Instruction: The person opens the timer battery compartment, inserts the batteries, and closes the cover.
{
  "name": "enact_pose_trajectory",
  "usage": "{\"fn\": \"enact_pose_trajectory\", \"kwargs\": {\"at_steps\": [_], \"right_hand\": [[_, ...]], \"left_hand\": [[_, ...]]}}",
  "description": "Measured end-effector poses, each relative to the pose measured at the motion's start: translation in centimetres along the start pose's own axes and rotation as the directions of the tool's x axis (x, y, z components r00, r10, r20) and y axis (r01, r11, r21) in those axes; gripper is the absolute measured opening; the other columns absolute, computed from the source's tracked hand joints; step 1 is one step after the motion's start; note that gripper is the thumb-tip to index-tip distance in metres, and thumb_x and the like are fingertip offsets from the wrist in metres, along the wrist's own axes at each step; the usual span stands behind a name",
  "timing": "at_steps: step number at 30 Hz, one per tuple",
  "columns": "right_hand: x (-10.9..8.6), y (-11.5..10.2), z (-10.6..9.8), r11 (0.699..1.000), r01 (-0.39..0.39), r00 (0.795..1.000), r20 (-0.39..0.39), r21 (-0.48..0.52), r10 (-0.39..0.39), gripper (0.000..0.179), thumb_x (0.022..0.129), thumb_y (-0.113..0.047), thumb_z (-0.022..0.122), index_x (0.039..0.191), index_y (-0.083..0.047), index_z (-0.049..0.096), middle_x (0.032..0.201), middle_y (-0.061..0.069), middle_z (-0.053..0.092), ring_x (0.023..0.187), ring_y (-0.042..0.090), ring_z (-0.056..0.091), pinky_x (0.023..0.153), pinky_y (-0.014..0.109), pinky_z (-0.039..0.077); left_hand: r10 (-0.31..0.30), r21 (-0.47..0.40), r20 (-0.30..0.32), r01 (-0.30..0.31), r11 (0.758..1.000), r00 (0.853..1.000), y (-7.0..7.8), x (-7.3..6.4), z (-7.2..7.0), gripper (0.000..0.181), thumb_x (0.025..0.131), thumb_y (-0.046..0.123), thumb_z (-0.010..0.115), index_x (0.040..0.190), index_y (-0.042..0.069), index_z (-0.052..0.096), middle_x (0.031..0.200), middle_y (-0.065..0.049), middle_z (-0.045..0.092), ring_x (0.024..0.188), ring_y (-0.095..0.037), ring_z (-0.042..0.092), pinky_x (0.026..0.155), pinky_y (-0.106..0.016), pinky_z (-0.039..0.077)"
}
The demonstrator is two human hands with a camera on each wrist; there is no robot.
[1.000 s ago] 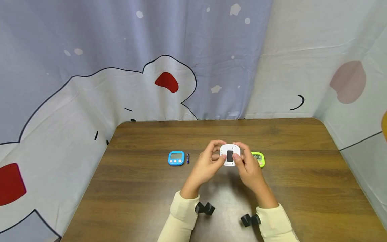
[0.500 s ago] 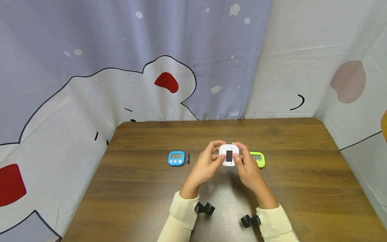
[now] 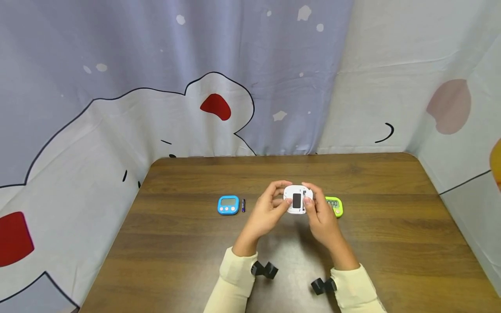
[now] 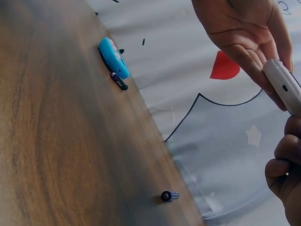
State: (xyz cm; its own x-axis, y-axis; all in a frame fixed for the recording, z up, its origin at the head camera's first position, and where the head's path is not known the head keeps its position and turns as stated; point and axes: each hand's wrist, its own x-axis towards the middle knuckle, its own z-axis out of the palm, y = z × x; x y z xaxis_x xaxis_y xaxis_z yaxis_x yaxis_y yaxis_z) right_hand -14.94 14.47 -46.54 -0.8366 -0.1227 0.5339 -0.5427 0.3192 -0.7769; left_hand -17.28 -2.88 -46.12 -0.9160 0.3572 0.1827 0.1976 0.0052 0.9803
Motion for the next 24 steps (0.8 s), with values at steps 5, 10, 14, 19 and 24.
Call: {"fn": "enact_pose_trajectory", "kwargs": {"at_steps": [5,10,14,19,24], "right_hand": [[-0.1,-0.1,0.1,1.000,-0.022,0.998,-0.057,0.014,0.023,0.027,0.093,0.011,0.051,0.118,0.011,0.040,0.054,0.000,0.044,0.048,0.000,0.033,0.040,0.021,0.030],[-0.1,0.2,0.1,0.999,-0.032,0.989,-0.140,0.040,0.037,0.019,0.089,0.012,0.057,0.098,0.010,0.040,0.054,-0.007,0.037,0.049,-0.001,0.030,0.038,0.023,0.026],[-0.1,0.2,0.1,0.998,-0.038,0.988,-0.150,0.046,0.045,0.016,0.089,0.011,0.058,0.092,0.007,0.043,0.056,-0.007,0.035,0.051,0.000,0.030,0.040,0.025,0.026],[-0.2,0.2,0.2,0.998,-0.049,0.985,-0.164,0.038,0.055,0.014,0.090,0.011,0.058,0.090,0.006,0.045,0.057,-0.006,0.036,0.052,0.000,0.030,0.041,0.025,0.026],[-0.1,0.1,0.1,0.998,-0.045,0.986,-0.160,0.044,0.051,0.013,0.090,0.011,0.057,0.091,0.006,0.045,0.057,-0.006,0.037,0.051,0.000,0.031,0.041,0.025,0.027]], "left_hand": [[0.003,-0.014,0.001,-0.003,1.000,1.000,0.5,0.0,0.0,0.041,0.097,-0.003,0.055,0.136,-0.003,0.043,0.118,-0.021,0.062,0.094,-0.027,0.069,0.072,-0.028,0.056],[0.011,-0.018,0.004,-0.011,1.000,1.000,2.5,-0.4,0.1,0.039,0.096,-0.005,0.054,0.133,-0.007,0.042,0.115,-0.023,0.061,0.094,-0.033,0.068,0.072,-0.026,0.055],[0.027,-0.016,0.002,-0.027,1.000,1.000,3.1,-0.6,0.1,0.039,0.096,-0.005,0.054,0.133,-0.008,0.042,0.114,-0.024,0.061,0.094,-0.035,0.068,0.072,-0.026,0.055],[0.026,-0.018,0.001,-0.026,1.000,1.000,3.1,-0.6,0.1,0.039,0.096,-0.005,0.055,0.133,-0.005,0.043,0.114,-0.023,0.062,0.092,-0.030,0.069,0.072,-0.027,0.055],[0.020,-0.023,0.003,-0.020,1.000,1.000,3.1,-0.6,0.1,0.037,0.096,-0.004,0.055,0.132,-0.004,0.044,0.114,-0.023,0.062,0.092,-0.028,0.069,0.076,-0.046,0.056]]}}
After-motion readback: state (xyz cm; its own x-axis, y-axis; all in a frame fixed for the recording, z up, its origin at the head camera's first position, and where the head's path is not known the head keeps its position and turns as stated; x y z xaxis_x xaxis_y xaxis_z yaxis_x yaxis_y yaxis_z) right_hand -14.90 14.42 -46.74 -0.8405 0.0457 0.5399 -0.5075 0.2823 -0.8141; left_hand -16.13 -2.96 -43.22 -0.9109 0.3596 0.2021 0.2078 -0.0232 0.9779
